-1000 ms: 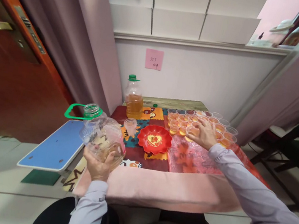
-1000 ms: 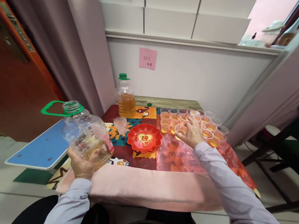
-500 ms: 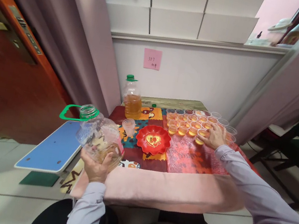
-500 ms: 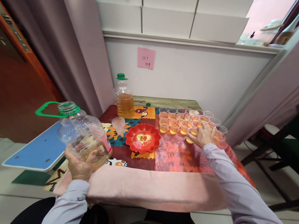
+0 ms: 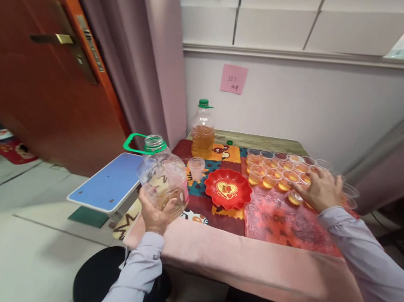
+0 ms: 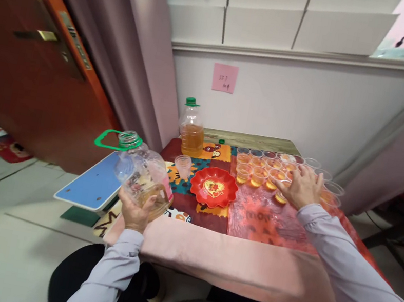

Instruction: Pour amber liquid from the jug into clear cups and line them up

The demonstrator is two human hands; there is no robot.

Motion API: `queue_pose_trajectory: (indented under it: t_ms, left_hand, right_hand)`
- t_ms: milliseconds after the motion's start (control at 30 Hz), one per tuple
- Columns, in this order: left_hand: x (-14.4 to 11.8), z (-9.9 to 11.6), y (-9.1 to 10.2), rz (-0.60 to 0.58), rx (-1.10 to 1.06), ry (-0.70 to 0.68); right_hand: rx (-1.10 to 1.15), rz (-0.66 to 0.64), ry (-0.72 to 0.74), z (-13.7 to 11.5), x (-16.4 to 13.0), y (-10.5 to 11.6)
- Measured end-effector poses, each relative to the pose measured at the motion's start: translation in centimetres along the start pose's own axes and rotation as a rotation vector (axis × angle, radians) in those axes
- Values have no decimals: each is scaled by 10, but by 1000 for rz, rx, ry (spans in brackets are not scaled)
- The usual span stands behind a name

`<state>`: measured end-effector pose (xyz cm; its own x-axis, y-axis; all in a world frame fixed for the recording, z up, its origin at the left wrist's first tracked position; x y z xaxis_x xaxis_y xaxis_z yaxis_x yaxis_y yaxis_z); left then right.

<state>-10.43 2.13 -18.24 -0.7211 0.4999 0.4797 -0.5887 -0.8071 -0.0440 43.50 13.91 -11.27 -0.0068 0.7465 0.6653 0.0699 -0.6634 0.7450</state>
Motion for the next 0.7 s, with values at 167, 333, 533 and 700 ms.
queue_pose_trajectory:
  t_ms: [167, 333, 533, 700]
  left_hand:
    - [-2, 0, 1, -15, 20, -35]
    - [-1, -8, 3, -29, 22, -40]
    - [-1, -15, 4, -50, 32, -26]
    - [-3, -17, 5, -49, 46, -37]
  right_hand:
    - [413, -55, 130, -118, 30, 22]
    - [530, -342, 351, -268, 34, 13]
    - [410, -507, 430, -357, 42, -22]
    - [348, -571, 446, -369, 47, -43]
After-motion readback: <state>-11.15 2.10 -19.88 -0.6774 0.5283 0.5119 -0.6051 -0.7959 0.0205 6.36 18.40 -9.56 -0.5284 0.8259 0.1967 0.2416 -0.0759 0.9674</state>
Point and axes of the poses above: each hand's wrist, its own x-axis towards the middle knuckle, its own y-axis out of the back of the hand, z = x × y, the point moved 4 cm from there along x, towards the middle knuckle, and after that the axes turned 8 degrees about z, right-handed, at the moved point
